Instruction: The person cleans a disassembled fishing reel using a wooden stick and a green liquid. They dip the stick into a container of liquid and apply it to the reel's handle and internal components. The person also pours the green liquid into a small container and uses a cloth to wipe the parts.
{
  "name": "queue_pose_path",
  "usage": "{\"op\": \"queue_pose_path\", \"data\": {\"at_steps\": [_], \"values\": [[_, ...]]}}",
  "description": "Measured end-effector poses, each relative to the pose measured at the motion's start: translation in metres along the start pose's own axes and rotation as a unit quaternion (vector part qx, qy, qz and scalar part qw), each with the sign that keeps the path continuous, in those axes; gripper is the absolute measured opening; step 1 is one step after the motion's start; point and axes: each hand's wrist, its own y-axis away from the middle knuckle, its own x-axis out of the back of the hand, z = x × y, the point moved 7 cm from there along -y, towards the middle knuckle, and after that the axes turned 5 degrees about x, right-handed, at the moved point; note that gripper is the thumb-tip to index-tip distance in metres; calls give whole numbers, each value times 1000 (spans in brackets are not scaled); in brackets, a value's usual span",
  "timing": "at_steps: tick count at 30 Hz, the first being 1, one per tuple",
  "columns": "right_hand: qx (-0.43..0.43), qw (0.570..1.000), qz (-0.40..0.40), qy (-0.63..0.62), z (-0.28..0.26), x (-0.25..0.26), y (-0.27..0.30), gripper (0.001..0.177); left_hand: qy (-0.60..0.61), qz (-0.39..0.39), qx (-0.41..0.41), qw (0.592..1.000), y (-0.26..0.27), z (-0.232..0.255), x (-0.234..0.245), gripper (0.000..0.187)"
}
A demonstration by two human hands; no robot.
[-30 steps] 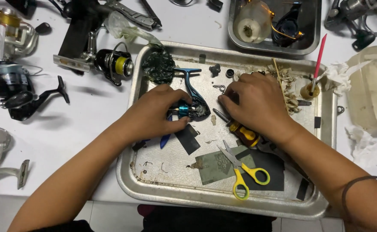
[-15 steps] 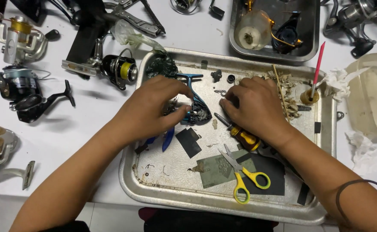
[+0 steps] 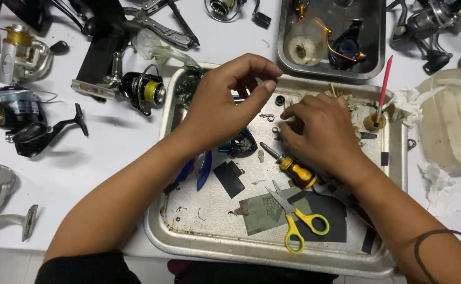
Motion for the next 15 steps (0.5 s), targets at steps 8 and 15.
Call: {"op": "queue_pose_path", "data": {"at_steps": [8, 15], "values": [[48, 998, -45, 1, -8, -4, -3, 19, 40, 43, -6, 998, 0, -17, -5, 10], [46, 995, -84, 21, -13, -13, -10, 18, 67, 38, 17, 997, 2, -38, -12, 10]]}}
